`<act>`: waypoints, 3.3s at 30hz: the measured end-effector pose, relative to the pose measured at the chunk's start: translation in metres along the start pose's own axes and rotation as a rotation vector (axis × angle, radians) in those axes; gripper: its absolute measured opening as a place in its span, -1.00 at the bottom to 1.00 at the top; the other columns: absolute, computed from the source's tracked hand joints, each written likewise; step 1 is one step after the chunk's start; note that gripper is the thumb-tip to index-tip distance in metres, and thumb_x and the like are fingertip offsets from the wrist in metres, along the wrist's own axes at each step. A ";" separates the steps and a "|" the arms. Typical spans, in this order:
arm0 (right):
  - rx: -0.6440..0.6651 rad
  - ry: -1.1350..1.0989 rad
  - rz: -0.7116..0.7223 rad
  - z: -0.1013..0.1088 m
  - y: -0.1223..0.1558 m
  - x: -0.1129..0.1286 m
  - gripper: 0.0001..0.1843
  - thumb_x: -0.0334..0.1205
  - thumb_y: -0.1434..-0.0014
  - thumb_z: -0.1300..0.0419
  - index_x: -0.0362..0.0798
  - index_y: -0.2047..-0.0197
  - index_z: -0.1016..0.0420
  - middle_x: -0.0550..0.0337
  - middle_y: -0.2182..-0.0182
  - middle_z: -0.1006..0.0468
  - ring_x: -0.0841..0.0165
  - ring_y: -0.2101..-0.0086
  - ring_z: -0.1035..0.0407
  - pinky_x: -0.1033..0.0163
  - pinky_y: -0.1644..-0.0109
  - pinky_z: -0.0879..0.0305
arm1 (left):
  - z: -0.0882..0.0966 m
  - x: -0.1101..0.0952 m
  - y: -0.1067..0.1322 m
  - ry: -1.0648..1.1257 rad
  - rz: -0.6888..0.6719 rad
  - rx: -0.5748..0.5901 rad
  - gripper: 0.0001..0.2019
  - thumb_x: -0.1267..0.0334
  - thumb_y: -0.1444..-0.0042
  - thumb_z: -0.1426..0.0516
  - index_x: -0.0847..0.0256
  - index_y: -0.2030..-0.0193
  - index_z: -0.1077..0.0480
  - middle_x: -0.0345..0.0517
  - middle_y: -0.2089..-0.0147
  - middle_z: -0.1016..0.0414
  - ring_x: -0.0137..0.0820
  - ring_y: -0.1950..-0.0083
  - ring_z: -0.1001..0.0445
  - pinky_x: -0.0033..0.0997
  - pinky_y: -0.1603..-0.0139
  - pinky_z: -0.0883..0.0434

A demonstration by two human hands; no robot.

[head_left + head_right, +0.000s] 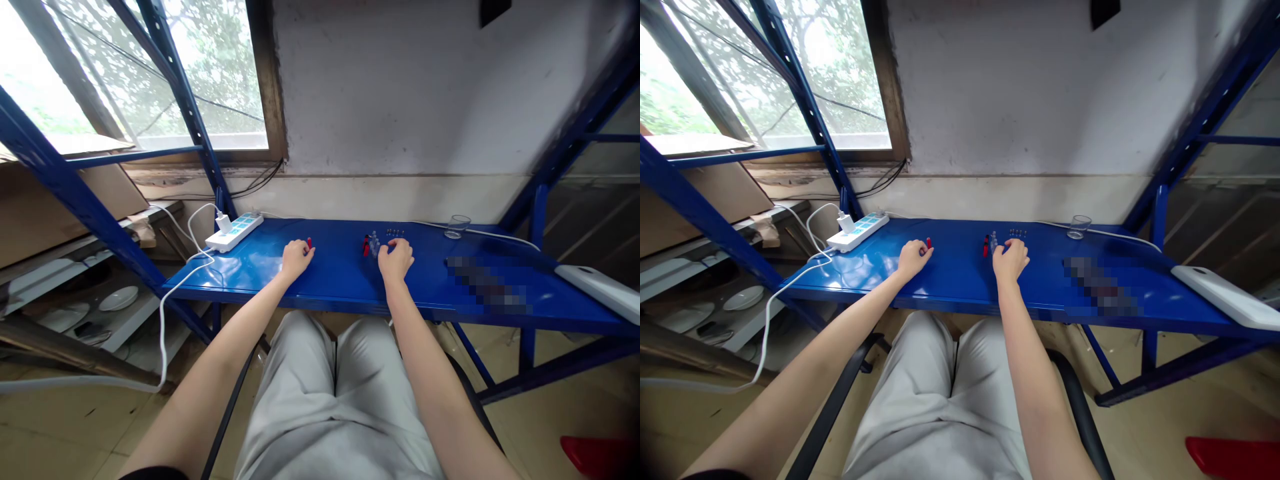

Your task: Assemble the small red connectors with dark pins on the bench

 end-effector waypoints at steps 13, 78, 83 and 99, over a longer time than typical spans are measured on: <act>0.096 0.160 0.082 -0.027 0.000 -0.020 -0.74 -0.11 -0.03 -0.07 -0.09 0.40 -0.49 -0.11 0.26 -0.39 0.07 0.15 -0.19 -0.11 0.14 -0.10 | -0.045 -0.116 0.001 0.119 -0.410 0.058 -0.69 0.27 -0.19 0.13 0.19 0.06 -0.35 0.01 0.12 -0.39 -0.30 0.11 -0.29 -0.29 0.11 -0.21; 0.426 0.403 0.389 -0.019 0.012 0.022 -0.89 -0.34 -0.01 -0.01 -0.12 0.38 -0.34 -0.04 0.30 -0.39 0.18 0.21 -0.18 0.16 0.24 -0.05 | -0.050 -0.087 0.004 0.758 0.064 -0.243 -0.90 0.27 -0.08 -0.05 0.21 0.32 -0.34 -0.09 0.32 -0.43 -0.45 0.32 -0.38 -0.42 0.24 -0.34; 0.397 0.372 0.419 -0.020 0.012 0.021 -0.93 -0.35 0.01 -0.01 -0.10 0.43 -0.31 -0.03 0.33 -0.39 0.19 0.24 -0.19 0.16 0.28 -0.04 | -0.048 -0.088 0.004 0.791 0.074 -0.226 -0.91 0.27 -0.08 -0.04 0.21 0.32 -0.33 -0.08 0.32 -0.43 -0.44 0.29 -0.40 -0.43 0.24 -0.34; 0.423 0.366 0.483 -0.025 0.012 0.018 -0.95 -0.35 0.04 -0.04 -0.10 0.44 -0.30 0.01 0.34 -0.37 0.24 0.26 -0.18 0.20 0.28 -0.02 | -0.050 -0.090 0.005 0.891 0.059 -0.161 -0.91 0.27 -0.07 -0.04 0.21 0.29 -0.29 -0.16 0.37 -0.38 -0.49 0.33 -0.39 -0.48 0.21 -0.33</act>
Point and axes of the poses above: each hand's wrist, its own y-axis away from the middle knuckle, its own z-axis out of the back of the hand, x = y × z, the point moved 2 cm from there along -y, towards the middle knuckle
